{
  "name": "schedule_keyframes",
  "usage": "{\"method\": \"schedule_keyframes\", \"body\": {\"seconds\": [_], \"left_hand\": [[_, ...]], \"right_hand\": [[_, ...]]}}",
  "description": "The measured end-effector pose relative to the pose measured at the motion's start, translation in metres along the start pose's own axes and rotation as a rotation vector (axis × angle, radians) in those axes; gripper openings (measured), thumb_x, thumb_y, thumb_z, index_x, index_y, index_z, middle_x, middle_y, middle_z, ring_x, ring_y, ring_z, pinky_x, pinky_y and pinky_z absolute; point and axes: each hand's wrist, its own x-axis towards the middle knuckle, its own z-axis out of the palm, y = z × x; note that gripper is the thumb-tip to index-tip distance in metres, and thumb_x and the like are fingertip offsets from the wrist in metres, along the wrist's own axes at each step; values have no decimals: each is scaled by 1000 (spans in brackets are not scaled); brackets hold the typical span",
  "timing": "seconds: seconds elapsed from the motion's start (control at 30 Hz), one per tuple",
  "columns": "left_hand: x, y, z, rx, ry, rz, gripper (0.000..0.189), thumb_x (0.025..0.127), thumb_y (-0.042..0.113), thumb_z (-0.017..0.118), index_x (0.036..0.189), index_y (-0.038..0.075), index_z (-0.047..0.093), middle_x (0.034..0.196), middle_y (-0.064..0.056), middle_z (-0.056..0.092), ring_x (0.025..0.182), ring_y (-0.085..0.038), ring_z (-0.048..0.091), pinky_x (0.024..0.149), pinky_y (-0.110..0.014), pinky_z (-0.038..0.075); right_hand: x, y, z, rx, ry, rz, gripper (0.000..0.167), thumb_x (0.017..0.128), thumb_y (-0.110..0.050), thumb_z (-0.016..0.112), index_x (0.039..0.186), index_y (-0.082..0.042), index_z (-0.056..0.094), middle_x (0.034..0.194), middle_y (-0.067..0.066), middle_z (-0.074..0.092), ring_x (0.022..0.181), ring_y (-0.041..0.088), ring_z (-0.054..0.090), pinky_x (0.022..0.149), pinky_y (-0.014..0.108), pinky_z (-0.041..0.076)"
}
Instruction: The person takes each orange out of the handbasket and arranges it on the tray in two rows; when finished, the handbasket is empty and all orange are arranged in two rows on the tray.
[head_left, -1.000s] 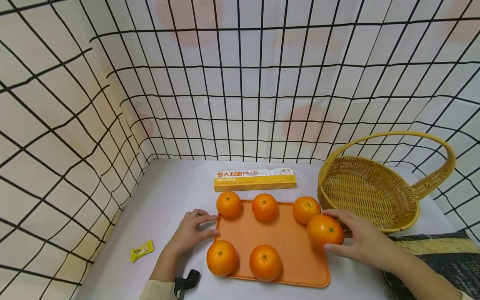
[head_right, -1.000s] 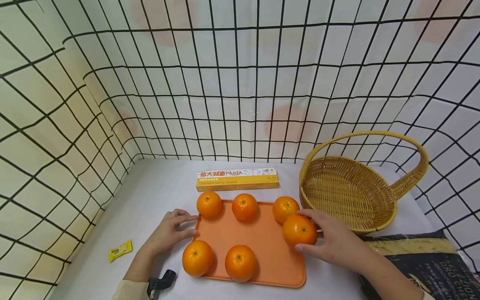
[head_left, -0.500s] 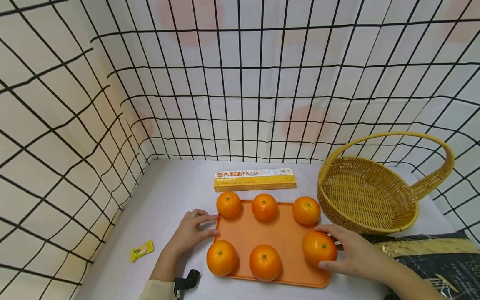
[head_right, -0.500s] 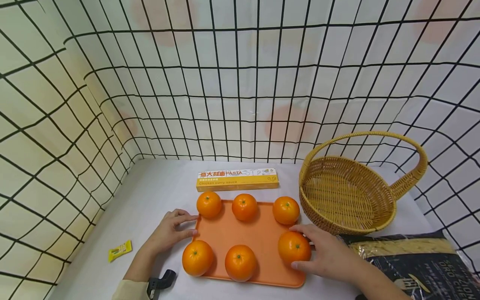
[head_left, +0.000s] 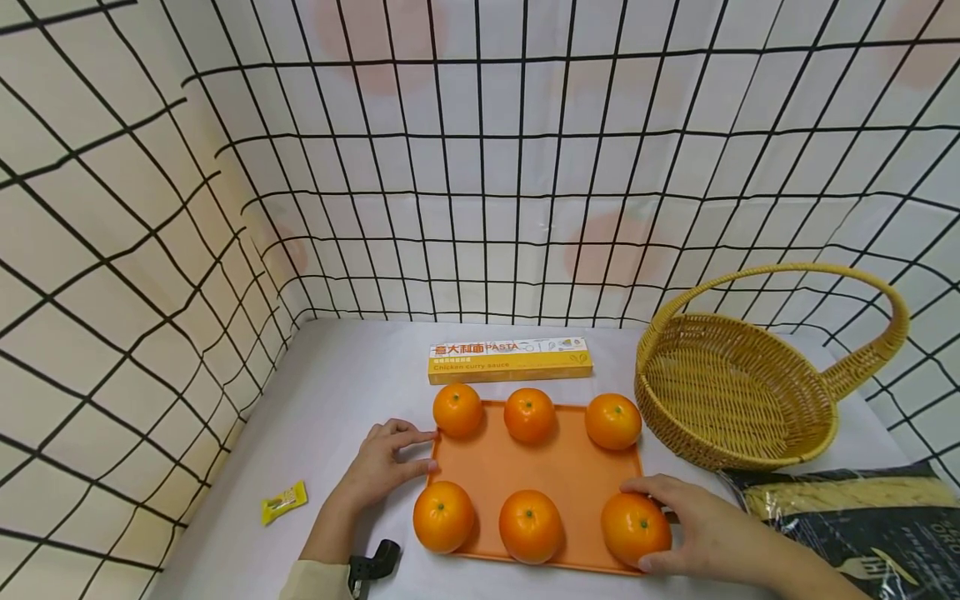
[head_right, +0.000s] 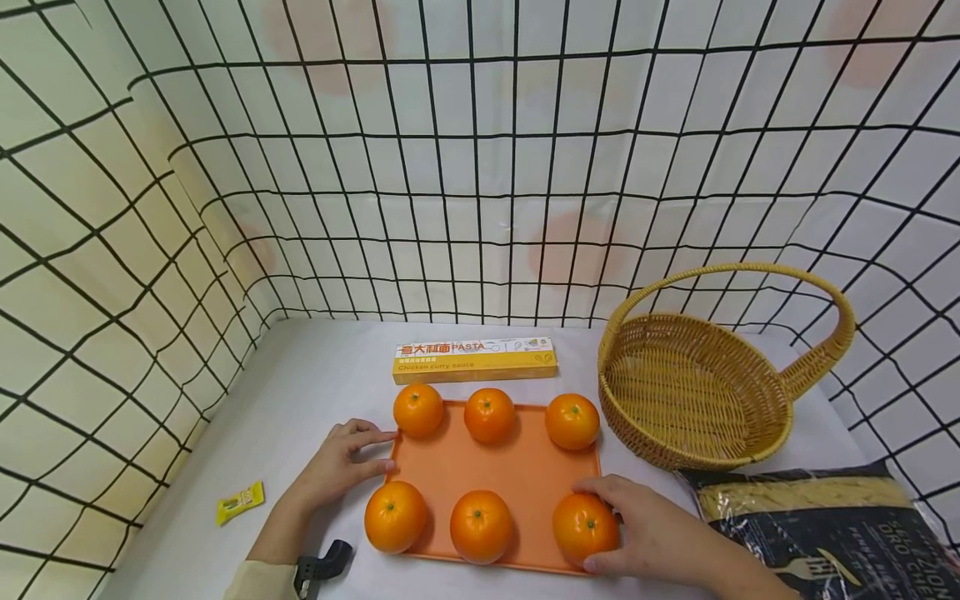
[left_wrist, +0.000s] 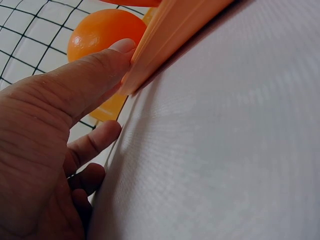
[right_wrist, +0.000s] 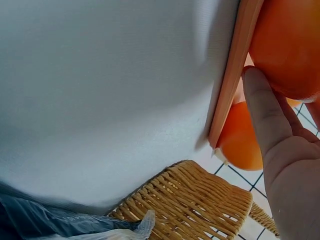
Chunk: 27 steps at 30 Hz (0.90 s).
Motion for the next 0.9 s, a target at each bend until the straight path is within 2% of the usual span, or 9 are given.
{"method": "schedule_keyframes", "body": {"seconds": [0.2, 0.57, 0.77, 0.9], "left_hand": [[0, 0, 0, -2, -3, -2, 41, 79, 50, 85, 118, 41, 76, 114, 7, 60, 108, -16, 46, 86, -35, 43], [-1, 1, 0, 0, -2, -6, 40, 79, 49, 85, 117, 41, 76, 115, 7, 60, 109, -16, 47, 88, -36, 43], [-1, 1, 0, -3, -6, -17, 40, 79, 49, 85, 117, 42, 76, 115, 7, 60, 110, -16, 47, 88, -37, 44], [-1, 1, 0, -3, -6, -12, 40, 79, 50, 85, 117, 42, 75, 115, 7, 60, 110, -16, 47, 88, -37, 44]], "right_hand": [[-1, 0, 1, 45, -37, 9, 84, 75, -61, 83, 143, -21, 54, 143, 9, 59, 134, 44, 53, 103, 73, 39], [-2, 2, 2, 99, -82, 16, 83, 78, -57, 83, 146, -23, 51, 146, 10, 56, 136, 46, 50, 103, 75, 37], [-1, 1, 3, 105, -88, 33, 85, 78, -57, 84, 148, -24, 49, 146, 8, 56, 134, 42, 53, 103, 74, 38], [0, 0, 1, 85, -81, 50, 88, 76, -60, 83, 148, -24, 49, 144, 3, 58, 125, 31, 59, 101, 67, 44]]}}
